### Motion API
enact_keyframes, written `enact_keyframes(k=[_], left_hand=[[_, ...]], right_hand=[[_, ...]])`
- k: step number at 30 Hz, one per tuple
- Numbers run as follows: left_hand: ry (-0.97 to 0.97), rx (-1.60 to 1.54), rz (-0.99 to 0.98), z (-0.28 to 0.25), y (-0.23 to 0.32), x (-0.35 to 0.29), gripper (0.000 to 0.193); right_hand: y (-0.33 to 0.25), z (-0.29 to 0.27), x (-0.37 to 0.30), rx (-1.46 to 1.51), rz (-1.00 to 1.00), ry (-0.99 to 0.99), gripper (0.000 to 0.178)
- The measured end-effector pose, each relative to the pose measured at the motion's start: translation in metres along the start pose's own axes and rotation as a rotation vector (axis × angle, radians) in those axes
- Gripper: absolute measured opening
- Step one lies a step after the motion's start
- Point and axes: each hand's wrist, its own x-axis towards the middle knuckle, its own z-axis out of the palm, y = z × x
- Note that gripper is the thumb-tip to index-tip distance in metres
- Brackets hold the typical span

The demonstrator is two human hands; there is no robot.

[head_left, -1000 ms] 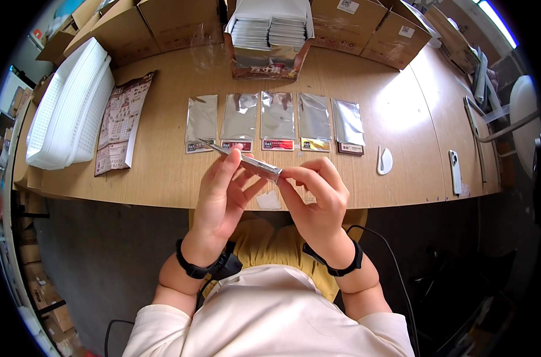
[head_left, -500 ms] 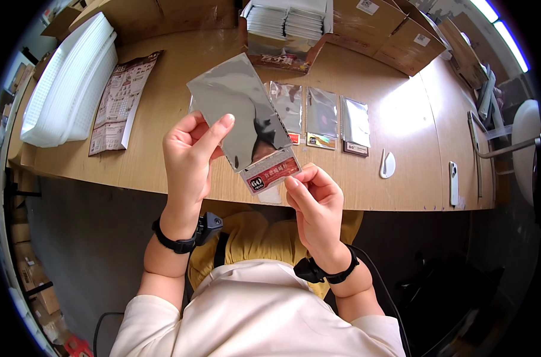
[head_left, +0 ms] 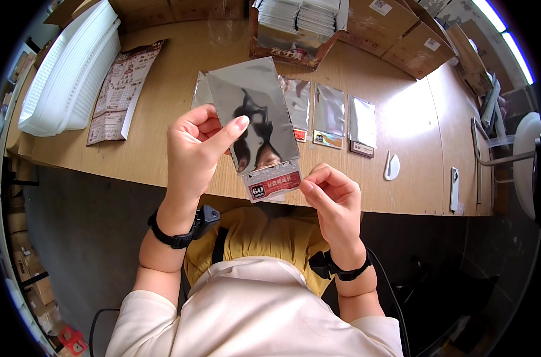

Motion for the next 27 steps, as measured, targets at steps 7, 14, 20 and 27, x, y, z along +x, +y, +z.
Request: enact_keyframes(k=[7,14,20,27], left_hand=[[0.004,0.024,-0.024,-0.003,-0.01,-0.001,0.011],[-0.04,0.072,-0.008,-0.008,-0.01,0.002,0.009],[-0.424,0.392,-0.023,0.006,-0.001,-0.037,0.015],[-0.434,0.432,0.164,0.006,-0.026,-0.055,0.016]], right_hand=[[0.008,0.0,-0.001,0.072,0.03,0.079,0.008],[-0.01,-0.01,0.008,-0.364,-0.01,-0.117,0.008],[-0.069,-0.011,0.015,-0.517,-0.052,-0.058,0.039],[-0.057,-0.031,0.026,-0.83,0.138,-0.405,0.031]])
